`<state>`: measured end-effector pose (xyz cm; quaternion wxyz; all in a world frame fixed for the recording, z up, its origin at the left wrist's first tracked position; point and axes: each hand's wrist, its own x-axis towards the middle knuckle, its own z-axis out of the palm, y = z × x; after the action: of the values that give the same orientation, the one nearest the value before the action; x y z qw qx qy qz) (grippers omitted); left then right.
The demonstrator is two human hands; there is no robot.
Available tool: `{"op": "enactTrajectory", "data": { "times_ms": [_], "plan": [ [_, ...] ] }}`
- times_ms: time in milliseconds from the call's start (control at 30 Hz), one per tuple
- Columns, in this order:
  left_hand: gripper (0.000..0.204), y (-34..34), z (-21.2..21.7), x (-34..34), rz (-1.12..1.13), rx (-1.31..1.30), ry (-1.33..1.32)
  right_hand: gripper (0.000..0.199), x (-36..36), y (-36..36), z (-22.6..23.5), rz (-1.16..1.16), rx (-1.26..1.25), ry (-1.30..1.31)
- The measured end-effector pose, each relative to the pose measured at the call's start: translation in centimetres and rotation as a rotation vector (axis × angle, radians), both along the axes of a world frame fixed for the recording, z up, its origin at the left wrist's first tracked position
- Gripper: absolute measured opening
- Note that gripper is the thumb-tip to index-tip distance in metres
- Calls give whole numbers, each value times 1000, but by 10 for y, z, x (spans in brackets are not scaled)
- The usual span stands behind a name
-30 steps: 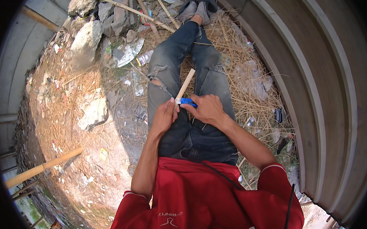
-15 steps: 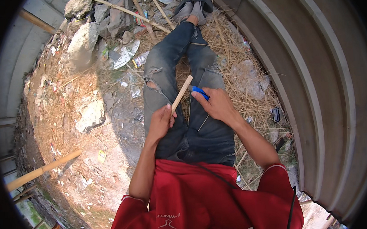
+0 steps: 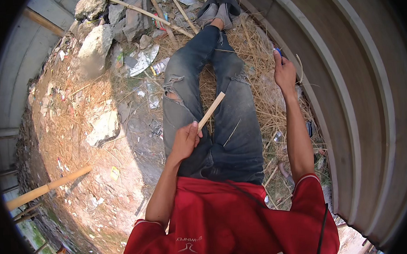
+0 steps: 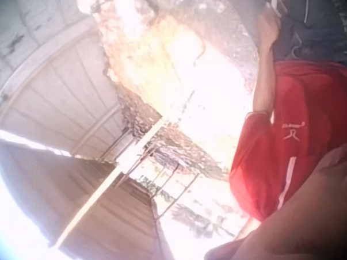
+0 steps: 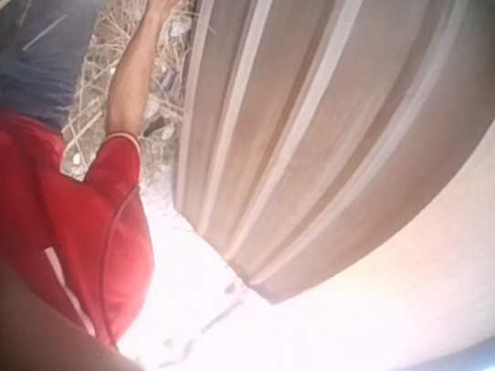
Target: The person sits on the ground and uses a blue utility knife to shave thin strips from a long bamboo stick. They hold the stick with their left hand and pull the knife along its length with their right hand, creating a pile of bamboo shavings on the ground.
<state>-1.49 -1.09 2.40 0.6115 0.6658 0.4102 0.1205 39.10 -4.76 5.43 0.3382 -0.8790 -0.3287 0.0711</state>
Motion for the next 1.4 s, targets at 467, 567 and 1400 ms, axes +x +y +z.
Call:
{"op": "enactTrajectory", "data": {
  "times_ms": [467, 567, 1400],
  "plan": [
    [44, 27, -4, 7, 106, -448, -274, 58, -179, -17, 16, 633, -158, 216],
    [41, 29, -7, 9, 120, -490, -274, 56, -207, -28, 11, 716, -241, 143],
    [41, 34, 1, -9, 115, -762, -199, 61, -184, -2, -14, 540, -236, 50]
  ]
}}
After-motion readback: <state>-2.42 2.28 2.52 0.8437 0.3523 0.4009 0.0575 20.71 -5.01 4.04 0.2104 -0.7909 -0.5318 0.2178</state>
